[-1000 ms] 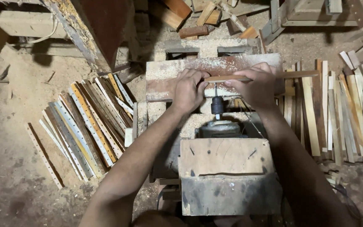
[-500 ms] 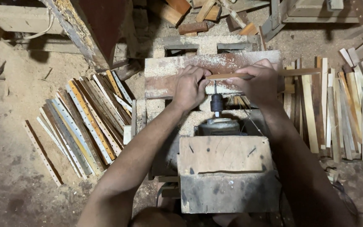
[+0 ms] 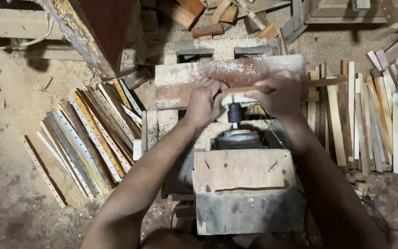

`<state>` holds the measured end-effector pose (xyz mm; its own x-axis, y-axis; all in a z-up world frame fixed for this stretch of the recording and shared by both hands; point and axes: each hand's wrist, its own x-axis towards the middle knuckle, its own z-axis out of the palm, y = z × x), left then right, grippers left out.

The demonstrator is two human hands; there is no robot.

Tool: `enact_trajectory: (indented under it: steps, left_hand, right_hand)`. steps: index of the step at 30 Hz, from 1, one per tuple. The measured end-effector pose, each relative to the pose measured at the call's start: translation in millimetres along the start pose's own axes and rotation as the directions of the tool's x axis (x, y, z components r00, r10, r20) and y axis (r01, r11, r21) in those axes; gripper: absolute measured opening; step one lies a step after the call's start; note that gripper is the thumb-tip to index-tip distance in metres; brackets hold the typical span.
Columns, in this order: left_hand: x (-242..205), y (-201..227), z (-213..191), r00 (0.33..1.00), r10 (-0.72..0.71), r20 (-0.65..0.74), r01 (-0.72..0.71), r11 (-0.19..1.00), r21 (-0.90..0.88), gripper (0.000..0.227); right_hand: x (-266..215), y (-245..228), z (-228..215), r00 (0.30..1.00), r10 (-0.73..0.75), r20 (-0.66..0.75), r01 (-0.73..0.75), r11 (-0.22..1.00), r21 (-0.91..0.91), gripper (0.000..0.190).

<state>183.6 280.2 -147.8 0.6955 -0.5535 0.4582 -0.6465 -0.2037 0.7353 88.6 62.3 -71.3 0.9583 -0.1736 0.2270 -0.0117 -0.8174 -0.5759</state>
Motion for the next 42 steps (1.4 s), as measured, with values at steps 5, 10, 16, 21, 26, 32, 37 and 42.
enact_trajectory:
  steps: [5,10,16,21,26,32,37,42]
  left_hand:
    - [1.4,-3.6,8.0,1.000,0.003,-0.007,-0.003,0.999,0.044,0.006]
    - [9.4,-19.2,6.7,0.999,-0.012,-0.041,0.018,0.989,0.148,0.011]
    - [6.9,-1.4,-18.2,0.996,-0.065,0.055,0.052,0.976,0.210,0.023]
    - [7.0,-25.0,-6.8,0.999,-0.037,0.019,0.033,0.981,0.191,0.011]
    - [5.8,-22.5,-11.8,1.000,-0.020,0.019,0.017,0.992,0.125,0.009]
    - [6.7,-19.8,-11.7,1.000,-0.020,0.011,0.020,0.998,0.061,0.008]
    - [-5.2,-15.7,-10.7,0.996,-0.080,0.046,0.080,0.997,0.003,0.005]
    - [7.7,26.3,-25.2,0.999,0.035,0.022,-0.037,0.997,0.069,0.005]
  right_hand:
    - [4.7,49.9,35.7,0.988,-0.076,-0.137,0.074,0.997,-0.021,0.027]
    - [4.6,53.5,31.4,0.949,-0.209,-0.238,0.187,0.976,-0.111,0.034]
    - [-1.9,30.5,9.4,0.961,-0.123,-0.247,0.108,0.991,-0.073,0.036]
    - [-0.8,13.2,0.2,0.974,-0.015,-0.225,0.031,0.997,0.071,0.034]
    - [-2.8,4.4,-9.4,0.979,-0.003,-0.202,0.025,0.994,0.108,0.030]
    - [-1.7,5.8,-8.5,0.979,-0.051,-0.195,0.067,0.995,0.078,0.024]
    - [-5.1,8.4,-6.3,0.987,-0.035,-0.154,0.040,0.999,0.027,0.026]
    - [5.1,-16.2,-16.0,0.973,-0.165,-0.163,0.166,0.986,-0.011,0.021]
